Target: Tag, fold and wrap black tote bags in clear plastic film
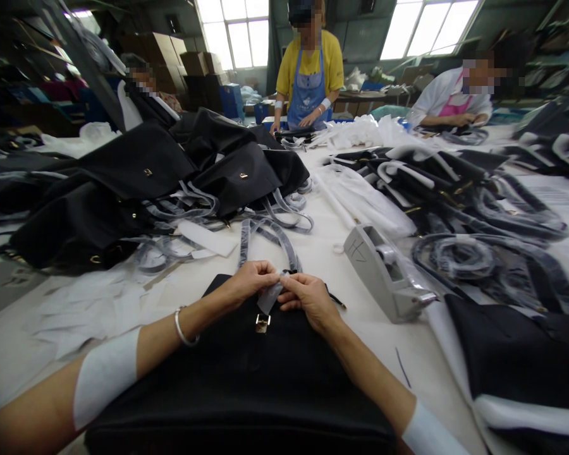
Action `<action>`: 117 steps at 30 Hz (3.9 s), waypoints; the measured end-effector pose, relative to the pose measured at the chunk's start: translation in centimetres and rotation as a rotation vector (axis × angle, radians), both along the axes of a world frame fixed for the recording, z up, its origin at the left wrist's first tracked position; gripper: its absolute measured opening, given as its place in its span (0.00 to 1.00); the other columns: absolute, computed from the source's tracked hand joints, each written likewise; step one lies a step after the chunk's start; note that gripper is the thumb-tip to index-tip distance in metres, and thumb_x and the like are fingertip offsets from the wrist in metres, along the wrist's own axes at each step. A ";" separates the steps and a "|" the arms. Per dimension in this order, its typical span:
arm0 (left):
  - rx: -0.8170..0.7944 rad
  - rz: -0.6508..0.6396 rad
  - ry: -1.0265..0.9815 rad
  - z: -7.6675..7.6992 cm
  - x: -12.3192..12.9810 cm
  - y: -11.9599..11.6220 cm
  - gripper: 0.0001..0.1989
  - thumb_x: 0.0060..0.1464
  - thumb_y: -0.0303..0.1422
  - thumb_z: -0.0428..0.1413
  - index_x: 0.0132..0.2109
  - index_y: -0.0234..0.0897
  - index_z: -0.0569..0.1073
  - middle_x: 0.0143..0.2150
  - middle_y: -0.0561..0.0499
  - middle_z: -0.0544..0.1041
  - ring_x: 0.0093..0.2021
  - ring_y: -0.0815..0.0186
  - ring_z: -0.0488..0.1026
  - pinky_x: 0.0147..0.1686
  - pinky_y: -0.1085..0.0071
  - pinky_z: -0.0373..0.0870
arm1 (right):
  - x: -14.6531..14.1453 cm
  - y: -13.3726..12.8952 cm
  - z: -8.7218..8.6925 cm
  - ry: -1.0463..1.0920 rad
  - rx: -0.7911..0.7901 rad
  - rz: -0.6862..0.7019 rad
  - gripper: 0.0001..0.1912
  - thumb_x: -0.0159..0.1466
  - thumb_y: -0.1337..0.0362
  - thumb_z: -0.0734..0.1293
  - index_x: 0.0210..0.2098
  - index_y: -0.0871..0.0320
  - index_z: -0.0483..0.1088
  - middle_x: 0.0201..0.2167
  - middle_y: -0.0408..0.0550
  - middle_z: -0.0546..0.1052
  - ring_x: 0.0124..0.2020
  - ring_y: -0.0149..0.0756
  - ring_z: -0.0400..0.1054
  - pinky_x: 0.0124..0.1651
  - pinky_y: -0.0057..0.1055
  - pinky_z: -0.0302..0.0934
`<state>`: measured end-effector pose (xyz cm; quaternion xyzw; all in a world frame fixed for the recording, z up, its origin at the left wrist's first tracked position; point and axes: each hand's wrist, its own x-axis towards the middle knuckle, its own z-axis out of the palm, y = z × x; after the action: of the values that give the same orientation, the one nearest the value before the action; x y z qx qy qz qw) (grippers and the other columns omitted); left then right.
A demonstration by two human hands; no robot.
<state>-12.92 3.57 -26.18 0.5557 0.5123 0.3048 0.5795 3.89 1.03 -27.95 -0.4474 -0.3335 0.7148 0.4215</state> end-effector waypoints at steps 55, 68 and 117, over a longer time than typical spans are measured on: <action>-0.533 -0.194 -0.284 0.5 -1.1 -0.4 0.25 0.30 0.42 0.71 0.32 0.32 0.71 0.33 0.45 0.77 0.38 0.59 0.76 0.40 0.68 0.70 | 0.3 -0.2 -1.6 -0.562 0.705 -0.079 0.11 0.60 0.60 0.69 0.44 0.51 0.74 0.32 0.44 0.72 0.28 0.34 0.70 0.30 0.31 0.69; -0.506 -0.096 -0.352 0.2 -0.5 -1.3 0.21 0.34 0.39 0.67 0.35 0.30 0.74 0.33 0.42 0.78 0.35 0.58 0.76 0.37 0.67 0.73 | 0.8 -0.6 -0.3 -1.267 1.263 -0.017 0.14 0.69 0.69 0.57 0.39 0.56 0.74 0.35 0.51 0.75 0.35 0.36 0.70 0.38 0.29 0.61; -0.396 -0.057 -0.262 -0.1 0.1 -1.6 0.20 0.31 0.41 0.64 0.31 0.33 0.70 0.35 0.42 0.79 0.35 0.59 0.77 0.31 0.71 0.70 | 22.5 -4.6 6.2 -1.374 -0.051 -0.280 0.08 0.43 0.67 0.67 0.10 0.56 0.65 0.11 0.44 0.65 0.19 0.34 0.60 0.25 0.30 0.47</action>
<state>-12.78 1.93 -26.24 0.4011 0.4666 0.2515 0.7471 26.35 -3.53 -21.73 -0.8464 -0.4466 0.2169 0.1927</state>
